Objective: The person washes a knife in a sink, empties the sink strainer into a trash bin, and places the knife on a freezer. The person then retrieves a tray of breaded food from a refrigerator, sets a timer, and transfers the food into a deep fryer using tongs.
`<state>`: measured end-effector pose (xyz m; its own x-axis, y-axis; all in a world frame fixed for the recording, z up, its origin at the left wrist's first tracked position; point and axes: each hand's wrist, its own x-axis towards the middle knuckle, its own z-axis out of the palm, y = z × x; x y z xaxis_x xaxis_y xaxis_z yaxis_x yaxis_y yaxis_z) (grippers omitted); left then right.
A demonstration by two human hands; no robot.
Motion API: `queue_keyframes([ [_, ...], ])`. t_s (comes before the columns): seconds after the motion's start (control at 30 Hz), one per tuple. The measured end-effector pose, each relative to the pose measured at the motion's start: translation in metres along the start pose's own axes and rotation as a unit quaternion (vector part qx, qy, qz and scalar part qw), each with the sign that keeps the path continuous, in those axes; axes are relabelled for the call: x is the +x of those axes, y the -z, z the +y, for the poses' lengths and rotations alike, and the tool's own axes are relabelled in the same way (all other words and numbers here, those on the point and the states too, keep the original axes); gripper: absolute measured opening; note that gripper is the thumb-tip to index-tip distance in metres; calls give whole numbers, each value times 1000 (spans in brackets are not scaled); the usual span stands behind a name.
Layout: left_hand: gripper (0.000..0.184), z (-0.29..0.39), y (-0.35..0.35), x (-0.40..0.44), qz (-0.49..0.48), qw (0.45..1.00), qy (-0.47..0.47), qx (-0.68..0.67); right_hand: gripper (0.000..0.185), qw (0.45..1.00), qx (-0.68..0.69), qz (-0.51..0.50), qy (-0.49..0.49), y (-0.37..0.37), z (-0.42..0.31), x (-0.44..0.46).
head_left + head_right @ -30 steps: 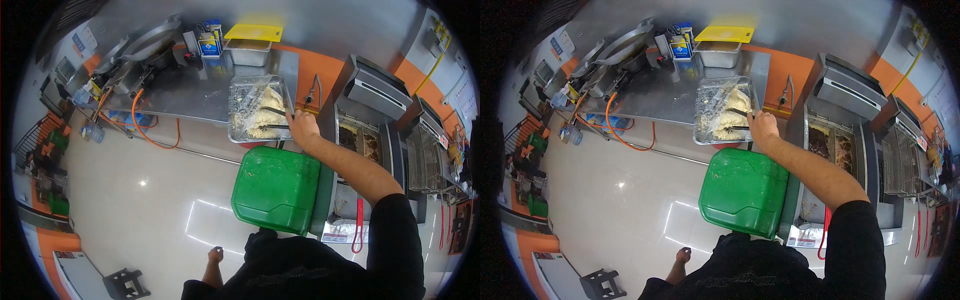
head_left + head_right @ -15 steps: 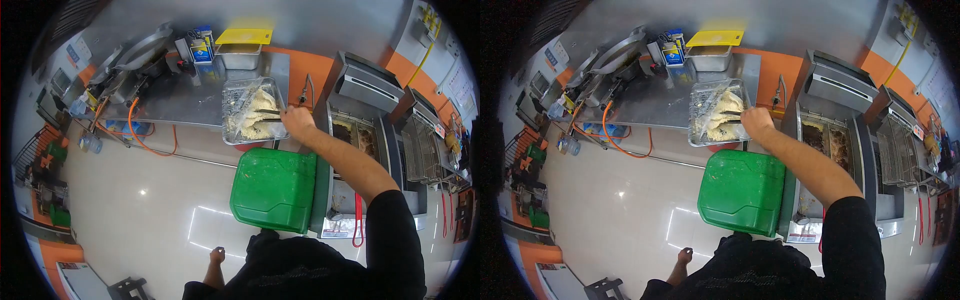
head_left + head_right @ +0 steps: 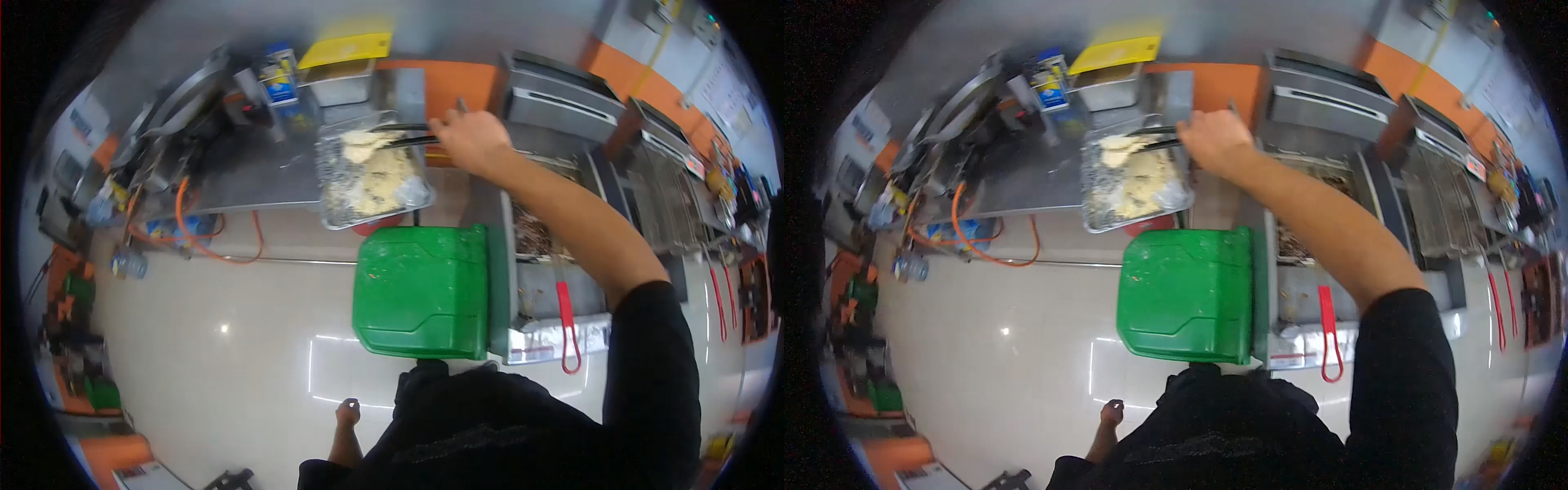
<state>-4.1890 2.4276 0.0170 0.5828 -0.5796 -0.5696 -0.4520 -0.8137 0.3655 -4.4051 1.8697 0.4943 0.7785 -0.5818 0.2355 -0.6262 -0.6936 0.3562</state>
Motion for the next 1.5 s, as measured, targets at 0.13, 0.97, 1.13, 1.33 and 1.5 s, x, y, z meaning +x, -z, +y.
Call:
queue_keyframes([
  [0.13, 24, 8, -3, 7, 26, 995, -90, -18, 28, 995, 46, -63, -56, -30, -15, -8],
  [0.97, 27, 34, -22, -49, -50, 998, 2, 38, 40, 911, 89, -150, -374, -29, 178, -272],
  [1.13, 24, 42, -19, -57, -21, 999, -28, 30, 39, 877, 53, -231, -418, -88, 213, -325],
  [1.33, 24, 67, -2, -57, 4, 999, -39, 10, 32, 839, 73, -285, -458, -108, 212, -333],
  [1.5, 23, 76, 1, -62, 19, 999, -33, 15, 29, 830, 78, -315, -453, -150, 218, -331],
])
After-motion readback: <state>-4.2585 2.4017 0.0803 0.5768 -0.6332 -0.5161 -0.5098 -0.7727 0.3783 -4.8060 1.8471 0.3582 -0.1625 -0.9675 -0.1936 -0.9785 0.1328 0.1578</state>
